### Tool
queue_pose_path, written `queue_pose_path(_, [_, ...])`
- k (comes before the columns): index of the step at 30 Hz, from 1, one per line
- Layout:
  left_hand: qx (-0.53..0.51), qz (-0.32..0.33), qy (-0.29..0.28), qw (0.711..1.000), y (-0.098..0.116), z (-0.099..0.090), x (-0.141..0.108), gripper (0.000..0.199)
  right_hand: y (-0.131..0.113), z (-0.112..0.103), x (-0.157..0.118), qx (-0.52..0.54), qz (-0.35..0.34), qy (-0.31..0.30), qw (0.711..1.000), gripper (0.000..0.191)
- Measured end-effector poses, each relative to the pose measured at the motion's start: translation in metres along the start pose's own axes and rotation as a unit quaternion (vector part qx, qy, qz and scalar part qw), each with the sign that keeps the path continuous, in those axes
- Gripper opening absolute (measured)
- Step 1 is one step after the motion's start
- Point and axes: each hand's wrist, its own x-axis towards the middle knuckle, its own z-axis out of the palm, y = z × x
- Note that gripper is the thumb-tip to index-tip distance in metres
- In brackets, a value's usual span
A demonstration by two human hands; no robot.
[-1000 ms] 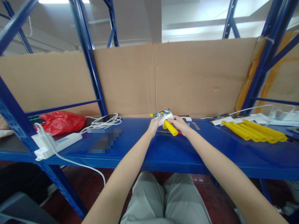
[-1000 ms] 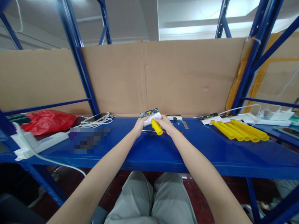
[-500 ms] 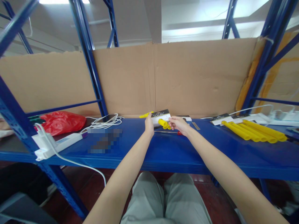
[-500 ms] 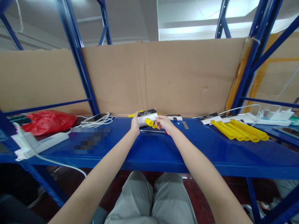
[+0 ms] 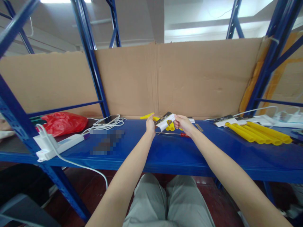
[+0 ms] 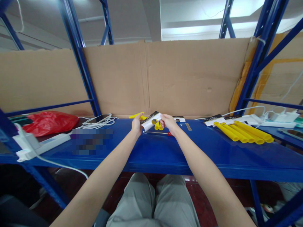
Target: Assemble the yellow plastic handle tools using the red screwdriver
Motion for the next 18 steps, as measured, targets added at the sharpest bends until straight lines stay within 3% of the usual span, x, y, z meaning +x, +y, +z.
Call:
queue_pose_path(4, [0.029, 0.003, 0.001, 1.000, 0.005, -0.006, 0.003, 0.017, -0.014, -0.004, 0.000, 0.070, -0.019, 0.045, 0.996, 0.033])
queue_pose_path(9, [0.066, 0.040, 0.029, 0.997, 0.008, -0.007, 0.001, 0.014, -0.024, -0.018, 0.004, 0.090, -0.007, 0.201, 0.975, 0.026])
queue_pose_path(13, [0.104, 0.035, 0.047, 0.993, 0.007, -0.005, -0.003, 0.014, -0.024, -0.044, 0.010, 0.101, 0.015, 0.341, 0.934, 0.019])
queue_pose_path(16, [0.119, 0.032, 0.049, 0.991, 0.008, -0.004, -0.007, 0.015, -0.016, -0.068, 0.016, 0.061, 0.016, 0.410, 0.910, 0.016])
queue_pose_path(18, [0.124, 0.036, 0.041, 0.991, 0.008, -0.003, -0.010, 0.014, -0.009, -0.082, 0.021, 0.029, 0.044, 0.424, 0.904, 0.015])
